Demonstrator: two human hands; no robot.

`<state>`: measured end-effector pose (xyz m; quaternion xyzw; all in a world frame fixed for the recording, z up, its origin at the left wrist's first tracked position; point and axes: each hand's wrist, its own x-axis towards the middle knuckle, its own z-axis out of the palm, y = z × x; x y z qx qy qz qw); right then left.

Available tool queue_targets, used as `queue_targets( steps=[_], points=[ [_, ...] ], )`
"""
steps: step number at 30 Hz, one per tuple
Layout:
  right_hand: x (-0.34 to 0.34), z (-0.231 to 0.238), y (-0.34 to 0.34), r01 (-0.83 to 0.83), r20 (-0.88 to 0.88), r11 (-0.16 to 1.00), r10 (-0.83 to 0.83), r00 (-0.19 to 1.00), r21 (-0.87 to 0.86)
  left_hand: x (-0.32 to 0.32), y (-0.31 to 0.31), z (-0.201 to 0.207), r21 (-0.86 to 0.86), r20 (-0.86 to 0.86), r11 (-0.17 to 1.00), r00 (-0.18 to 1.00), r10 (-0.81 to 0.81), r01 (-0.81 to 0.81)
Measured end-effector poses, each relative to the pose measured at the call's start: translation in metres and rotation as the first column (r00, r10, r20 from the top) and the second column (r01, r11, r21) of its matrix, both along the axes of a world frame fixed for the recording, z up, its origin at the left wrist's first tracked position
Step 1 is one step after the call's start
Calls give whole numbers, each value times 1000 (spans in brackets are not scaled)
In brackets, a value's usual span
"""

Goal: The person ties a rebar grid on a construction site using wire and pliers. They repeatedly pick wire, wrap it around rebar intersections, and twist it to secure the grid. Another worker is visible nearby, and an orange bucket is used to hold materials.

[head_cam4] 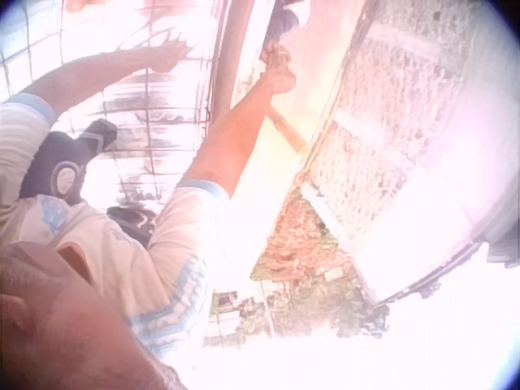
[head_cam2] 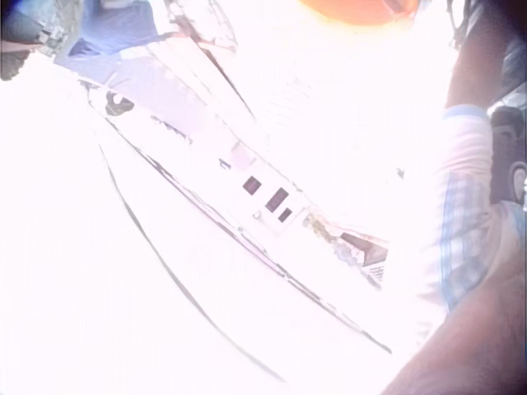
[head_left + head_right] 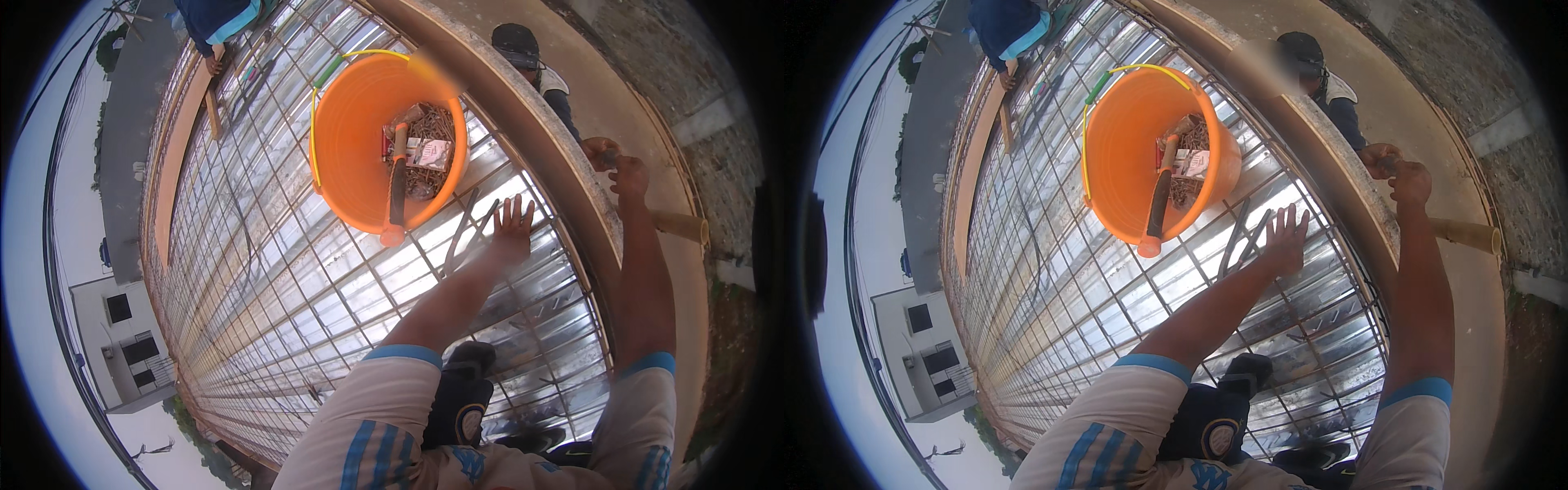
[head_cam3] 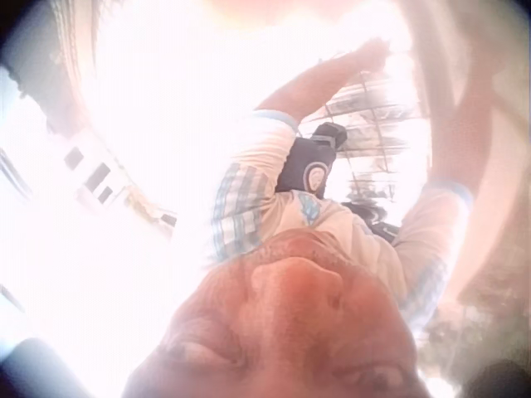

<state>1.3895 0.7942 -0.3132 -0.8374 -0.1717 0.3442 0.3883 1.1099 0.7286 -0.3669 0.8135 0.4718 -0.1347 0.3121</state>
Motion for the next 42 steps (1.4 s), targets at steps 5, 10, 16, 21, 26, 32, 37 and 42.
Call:
queue_targets(
  steps=[5,10,16,21,26,32,37,42],
  points=[
    [-14,29,-26,-151,137,989,151,979,-12,-10,-4,-2,26,-2,998,999,51,-51],
    [-21,90,-119,-213,33,957,211,977,199,-8,-7,2,135,10,987,996,87,-88],
    [-23,114,-246,179,-65,926,-167,984,333,-4,1,1,218,-151,972,987,-54,87],
    [10,53,-388,443,227,877,-478,849,188,3,10,13,248,-269,950,956,-119,188],
    [-10,16,-485,600,488,798,-504,713,-52,57,-37,84,138,-317,974,940,-129,180],
    [-59,-19,-484,453,276,888,-419,865,-72,110,-66,80,15,-78,870,868,-490,492],
    [-67,-57,-484,491,33,869,-493,869,61,158,-121,90,100,137,869,858,-495,485],
    [-84,-17,-467,672,-501,733,-545,672,105,162,-177,47,-89,117,800,804,-583,594]
  ],
)
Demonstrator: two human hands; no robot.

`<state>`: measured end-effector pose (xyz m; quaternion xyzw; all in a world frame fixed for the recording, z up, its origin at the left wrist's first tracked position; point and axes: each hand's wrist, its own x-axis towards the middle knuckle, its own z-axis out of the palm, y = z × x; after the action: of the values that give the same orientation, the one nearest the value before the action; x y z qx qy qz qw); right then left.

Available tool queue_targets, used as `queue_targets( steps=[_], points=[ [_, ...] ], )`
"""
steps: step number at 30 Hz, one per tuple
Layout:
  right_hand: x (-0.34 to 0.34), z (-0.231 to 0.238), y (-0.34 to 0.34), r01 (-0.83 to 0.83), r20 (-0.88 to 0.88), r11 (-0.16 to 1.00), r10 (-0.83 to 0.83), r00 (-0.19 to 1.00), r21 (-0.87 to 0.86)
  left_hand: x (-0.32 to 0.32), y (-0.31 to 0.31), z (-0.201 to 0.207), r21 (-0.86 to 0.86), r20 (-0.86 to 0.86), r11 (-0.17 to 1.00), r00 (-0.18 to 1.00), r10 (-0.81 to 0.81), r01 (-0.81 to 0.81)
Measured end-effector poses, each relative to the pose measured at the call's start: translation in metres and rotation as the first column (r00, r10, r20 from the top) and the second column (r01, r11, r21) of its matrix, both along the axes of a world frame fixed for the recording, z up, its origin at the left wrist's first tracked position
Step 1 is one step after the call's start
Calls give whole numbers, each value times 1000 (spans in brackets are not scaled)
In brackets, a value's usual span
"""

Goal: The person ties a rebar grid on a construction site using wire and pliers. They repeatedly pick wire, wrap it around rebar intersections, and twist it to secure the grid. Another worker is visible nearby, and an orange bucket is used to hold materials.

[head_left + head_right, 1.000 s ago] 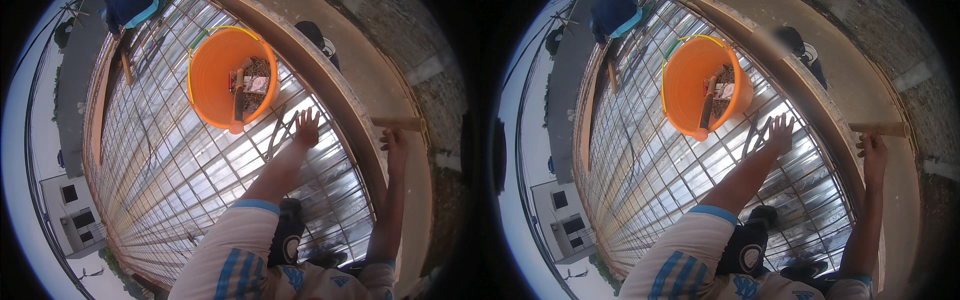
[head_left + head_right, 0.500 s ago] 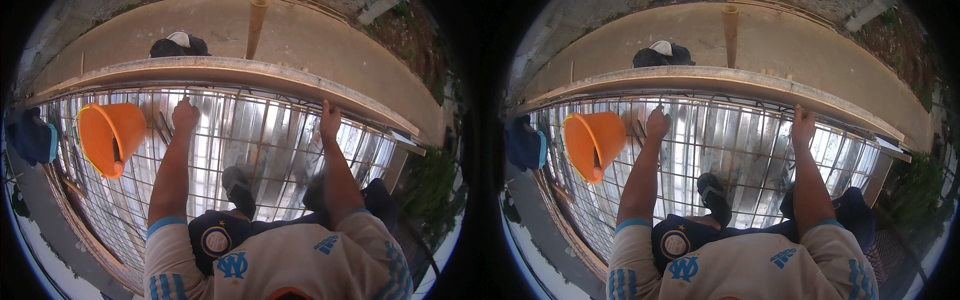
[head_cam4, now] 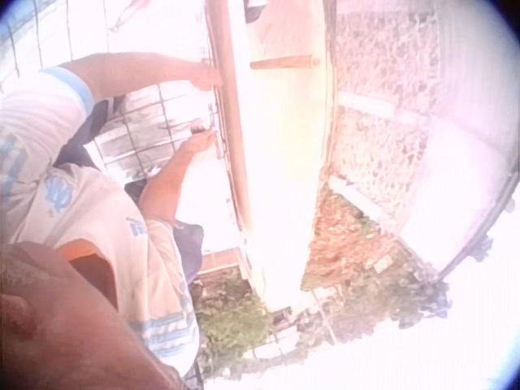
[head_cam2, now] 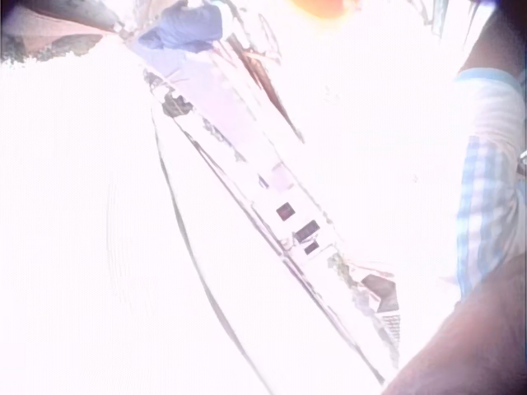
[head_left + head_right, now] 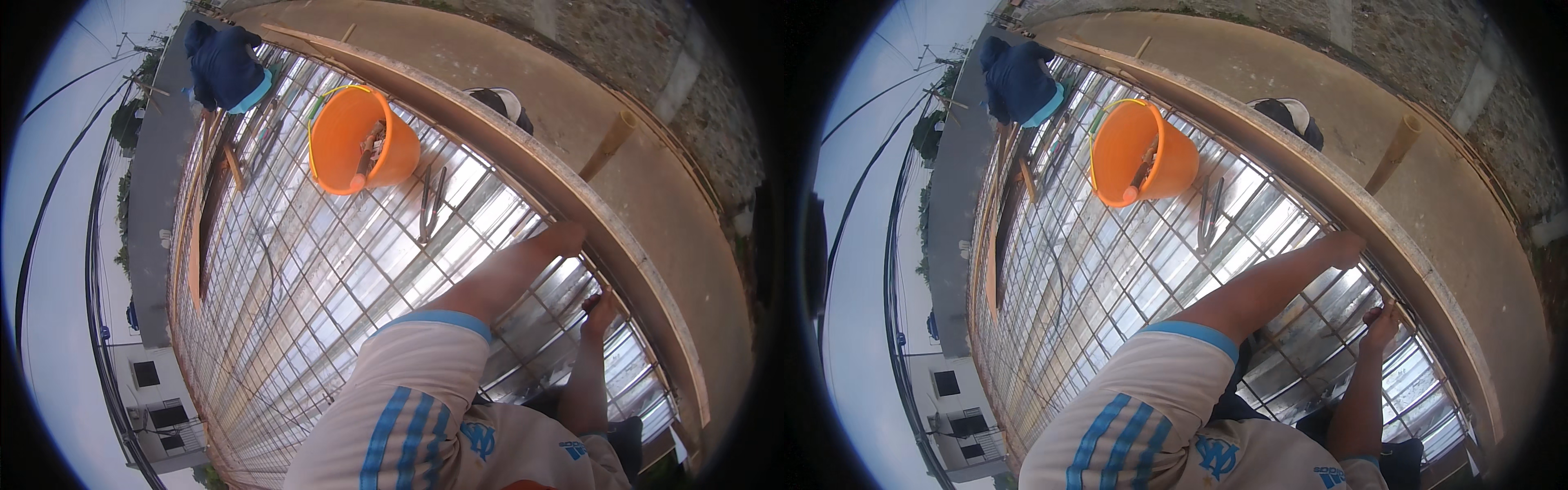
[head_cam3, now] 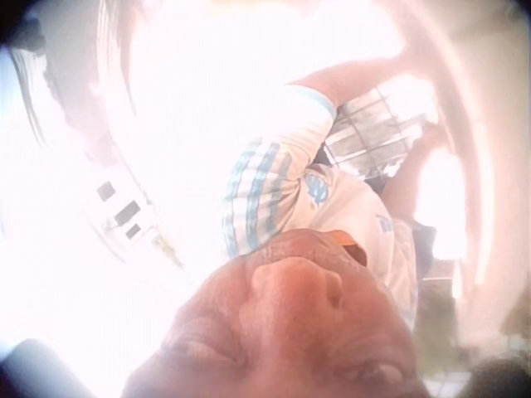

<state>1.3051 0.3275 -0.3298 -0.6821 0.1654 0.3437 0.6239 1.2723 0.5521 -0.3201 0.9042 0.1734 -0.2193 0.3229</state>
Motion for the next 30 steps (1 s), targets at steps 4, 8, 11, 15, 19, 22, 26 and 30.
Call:
queue_targets(
  steps=[4,8,11,15,19,22,26,30],
  points=[
    [4,-15,-28,151,-307,942,-54,950,300,-9,-21,-31,-5,16,1000,1000,10,-10],
    [4,-50,-71,214,-408,876,-22,913,431,3,-31,-14,6,-45,999,999,-31,31],
    [-2,-26,-68,203,-428,921,-45,902,331,6,-34,-17,-27,-109,998,992,-60,57],
    [-7,-27,-68,108,-417,957,15,909,270,8,-41,1,-84,22,995,998,-60,62],
    [-15,-28,-57,-14,-350,994,50,935,105,7,-42,2,-107,32,993,999,-42,45],
    [-17,-31,-52,-63,-312,998,67,948,24,4,-40,-3,-83,80,993,993,-82,89],
    [-17,-31,-52,-79,-328,997,69,942,-18,10,-50,1,-126,36,991,998,-44,49],
    [-17,-27,-49,-55,-383,998,66,922,40,16,-56,5,-147,53,988,998,-46,53]
  ],
)
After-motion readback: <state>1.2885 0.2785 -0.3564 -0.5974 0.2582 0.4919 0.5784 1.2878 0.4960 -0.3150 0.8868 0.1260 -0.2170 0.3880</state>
